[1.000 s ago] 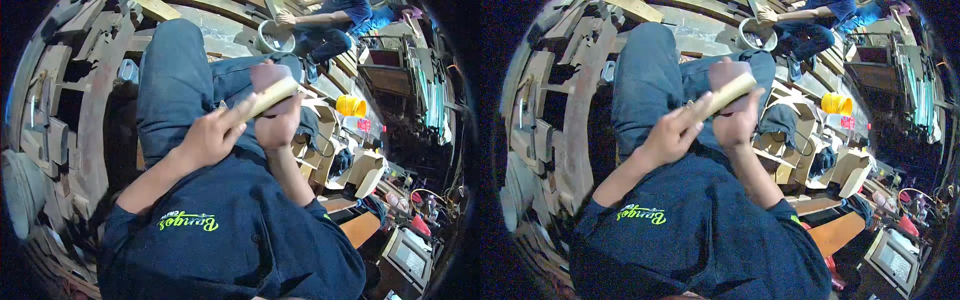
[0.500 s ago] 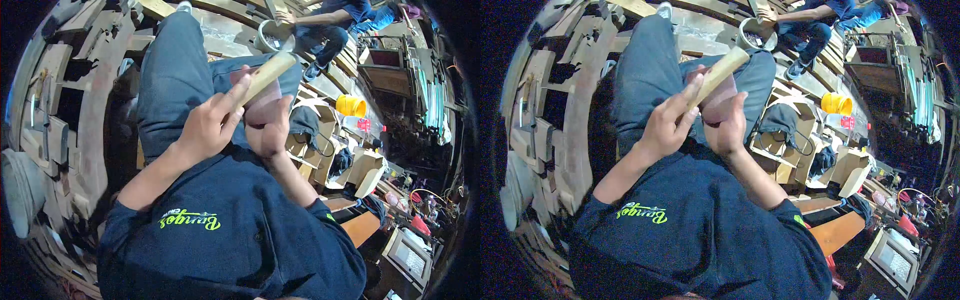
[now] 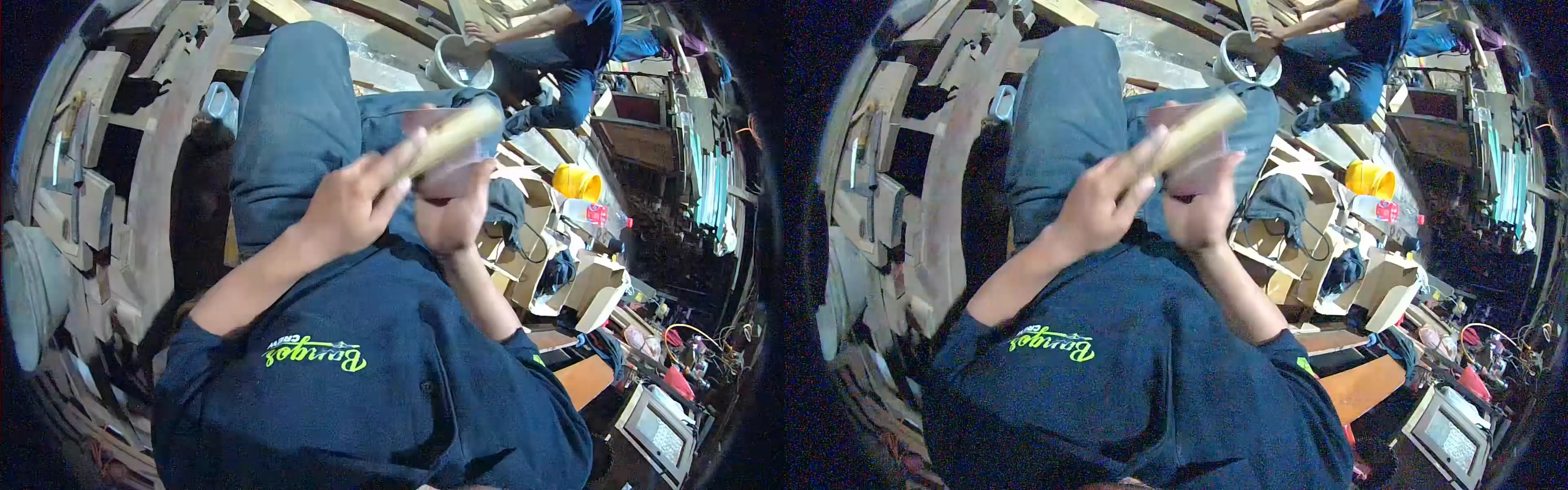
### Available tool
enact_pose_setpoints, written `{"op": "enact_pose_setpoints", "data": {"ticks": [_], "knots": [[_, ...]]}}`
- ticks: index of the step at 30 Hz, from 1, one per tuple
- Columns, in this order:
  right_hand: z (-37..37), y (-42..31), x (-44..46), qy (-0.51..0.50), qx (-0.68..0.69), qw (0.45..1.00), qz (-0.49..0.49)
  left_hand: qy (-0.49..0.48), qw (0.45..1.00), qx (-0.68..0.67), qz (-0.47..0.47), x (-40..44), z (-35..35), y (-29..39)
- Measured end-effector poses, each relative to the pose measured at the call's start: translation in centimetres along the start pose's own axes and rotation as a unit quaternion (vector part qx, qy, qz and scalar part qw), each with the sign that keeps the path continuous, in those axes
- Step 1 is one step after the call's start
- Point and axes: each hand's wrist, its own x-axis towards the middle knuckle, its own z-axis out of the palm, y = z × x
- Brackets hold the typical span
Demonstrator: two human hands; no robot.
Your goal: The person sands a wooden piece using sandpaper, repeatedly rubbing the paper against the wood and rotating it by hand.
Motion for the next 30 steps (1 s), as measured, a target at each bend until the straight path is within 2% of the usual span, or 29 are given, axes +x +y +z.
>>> {"op": "enact_pose_setpoints", "data": {"ticks": [1,2,3,5,6,10,11,13,14,15,17,19,21,23,25,27,28,29,30], "knots": [[0.3,0.5,-0.5,-0.028,-0.017,0.999,-0.005,0.061,0.998,-0.013,0.014,0.4,0.2,-0.2],[-1.5,0.8,-0.7,0.024,-0.066,0.997,0.034,0.068,0.997,-0.012,0.019,0.5,0.4,-0.3],[-1.4,0.3,-0.4,0.024,-0.068,0.997,0.033,0.069,0.997,-0.013,0.021,0.1,0.7,-0.3],[-0.7,-0.6,0.6,0.036,0.011,0.999,0.006,-0.024,0.999,0.048,0.003,-1.2,1.3,-0.5],[-0.9,-0.8,0.9,0.040,0.006,0.999,0.001,0.004,0.999,0.017,0.028,-1.4,1.6,-0.4],[0.5,0.4,-0.8,-0.010,0.001,1.000,0.028,0.073,0.997,-0.004,0.012,0.2,0.3,-0.7],[0.3,0.3,-0.8,-0.002,0.023,0.998,0.055,0.070,0.997,-0.003,0.014,0.1,0.4,-0.6],[0.0,-0.1,0.1,0.024,0.054,0.998,0.023,0.042,0.998,0.007,0.050,-0.5,1.0,-0.6],[-0.5,-0.7,0.6,0.033,0.024,0.999,0.021,-0.012,0.997,0.074,0.006,-1.6,1.4,-0.7],[-0.5,-0.8,0.8,0.046,0.029,0.998,0.019,0.018,0.996,0.076,0.045,-1.5,1.6,-0.5],[-0.3,-0.2,-0.1,0.027,0.041,0.999,0.014,0.018,0.999,0.012,0.034,-0.9,0.9,-0.9],[0.1,0.7,-0.6,0.004,-0.003,1.000,-0.002,0.033,0.999,-0.001,0.022,-0.2,0.4,-0.4],[0.1,0.2,-0.3,0.010,0.058,0.998,0.022,0.057,0.998,-0.014,0.014,-0.2,0.7,-0.4],[-0.8,-0.9,0.8,0.003,-0.010,1.000,0.006,-0.002,0.999,0.045,0.028,-1.7,1.6,-0.9],[-0.6,-0.5,0.4,0.034,0.027,0.999,0.017,-0.007,0.997,0.064,0.037,-1.2,1.1,-0.9],[0.1,0.5,-1.1,-0.026,-0.016,0.999,0.025,0.090,0.995,-0.018,0.030,0.2,0.4,-0.8],[-0.3,0.7,-1.9,0.015,0.027,0.996,0.088,0.097,0.995,-0.010,0.004,0.6,-0.2,-0.7],[-0.4,0.5,-1.8,0.017,0.026,0.996,0.085,0.095,0.995,-0.013,0.006,0.4,-0.1,-0.6],[-0.1,-0.1,-1.2,0.059,0.025,0.996,0.062,0.036,0.999,-0.002,0.019,0.0,0.1,-0.5]]}}
